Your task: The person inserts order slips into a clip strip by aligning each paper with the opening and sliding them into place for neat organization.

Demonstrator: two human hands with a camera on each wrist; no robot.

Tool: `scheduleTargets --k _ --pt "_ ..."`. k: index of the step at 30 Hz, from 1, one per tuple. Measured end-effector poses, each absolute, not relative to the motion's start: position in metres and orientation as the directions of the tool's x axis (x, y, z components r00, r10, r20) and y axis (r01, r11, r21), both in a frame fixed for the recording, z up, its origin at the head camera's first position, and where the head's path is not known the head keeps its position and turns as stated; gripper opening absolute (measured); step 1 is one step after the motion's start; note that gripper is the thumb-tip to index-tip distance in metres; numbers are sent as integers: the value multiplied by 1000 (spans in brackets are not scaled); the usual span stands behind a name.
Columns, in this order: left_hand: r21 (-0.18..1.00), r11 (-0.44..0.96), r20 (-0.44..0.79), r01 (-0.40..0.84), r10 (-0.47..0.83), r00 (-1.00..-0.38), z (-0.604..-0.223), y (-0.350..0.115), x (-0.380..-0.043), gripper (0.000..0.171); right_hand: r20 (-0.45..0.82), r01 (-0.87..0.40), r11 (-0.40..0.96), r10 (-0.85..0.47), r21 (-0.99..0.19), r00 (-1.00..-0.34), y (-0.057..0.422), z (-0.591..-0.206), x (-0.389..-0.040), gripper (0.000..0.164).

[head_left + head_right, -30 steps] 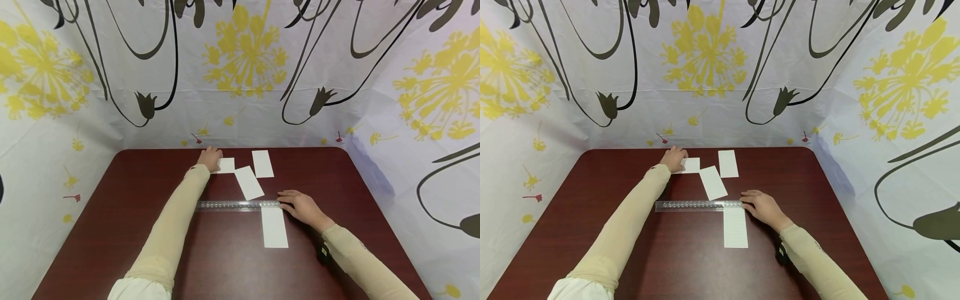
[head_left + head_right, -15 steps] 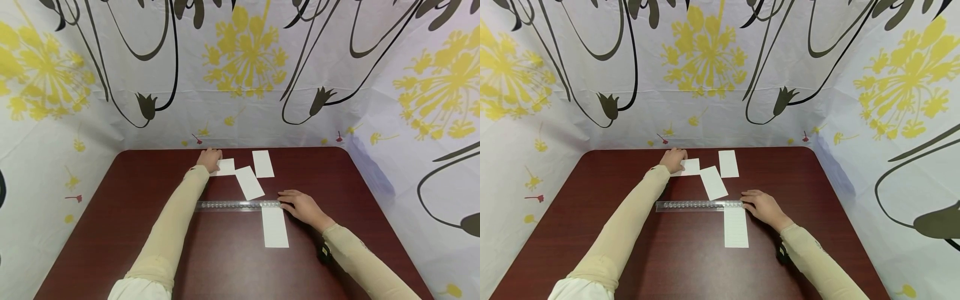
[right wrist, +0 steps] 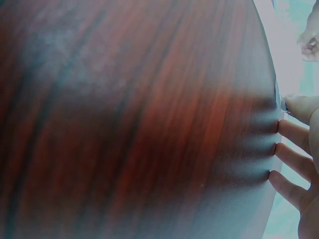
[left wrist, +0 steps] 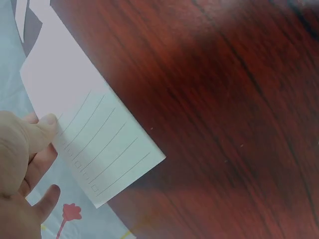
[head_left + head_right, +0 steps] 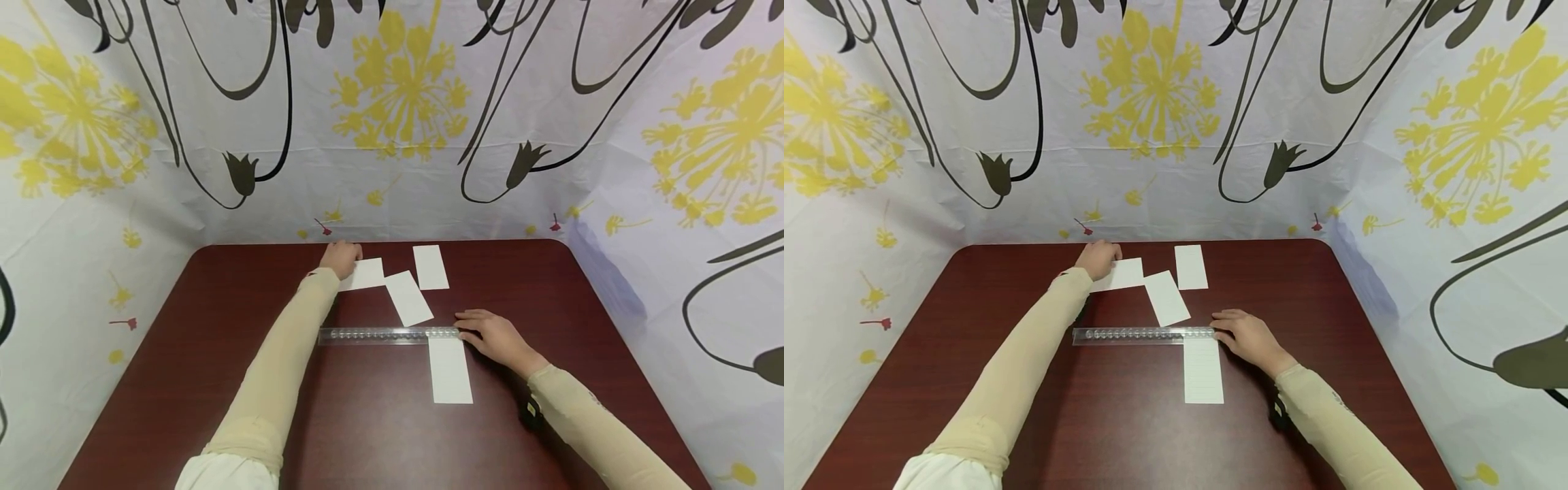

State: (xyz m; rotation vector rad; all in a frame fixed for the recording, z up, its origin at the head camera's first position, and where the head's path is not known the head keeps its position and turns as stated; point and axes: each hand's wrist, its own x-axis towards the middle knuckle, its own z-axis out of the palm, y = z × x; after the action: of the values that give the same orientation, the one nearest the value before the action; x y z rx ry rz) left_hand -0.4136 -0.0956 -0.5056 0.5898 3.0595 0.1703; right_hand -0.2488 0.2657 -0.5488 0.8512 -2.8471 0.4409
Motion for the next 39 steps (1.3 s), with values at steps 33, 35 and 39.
scheduleTargets --k 33,35,39 --pt "151 908 20 391 393 -919 -477 -118 -412 17 219 -554 799 -512 -232 -830 265 -551 -247 33" --pt "164 906 21 389 391 -920 -477 -120 -412 19 219 -555 799 -513 -232 -830 265 -550 -247 33" --pt "206 903 12 377 383 -924 -475 -124 -411 26 225 -558 798 -514 -227 -828 265 -550 -247 33"
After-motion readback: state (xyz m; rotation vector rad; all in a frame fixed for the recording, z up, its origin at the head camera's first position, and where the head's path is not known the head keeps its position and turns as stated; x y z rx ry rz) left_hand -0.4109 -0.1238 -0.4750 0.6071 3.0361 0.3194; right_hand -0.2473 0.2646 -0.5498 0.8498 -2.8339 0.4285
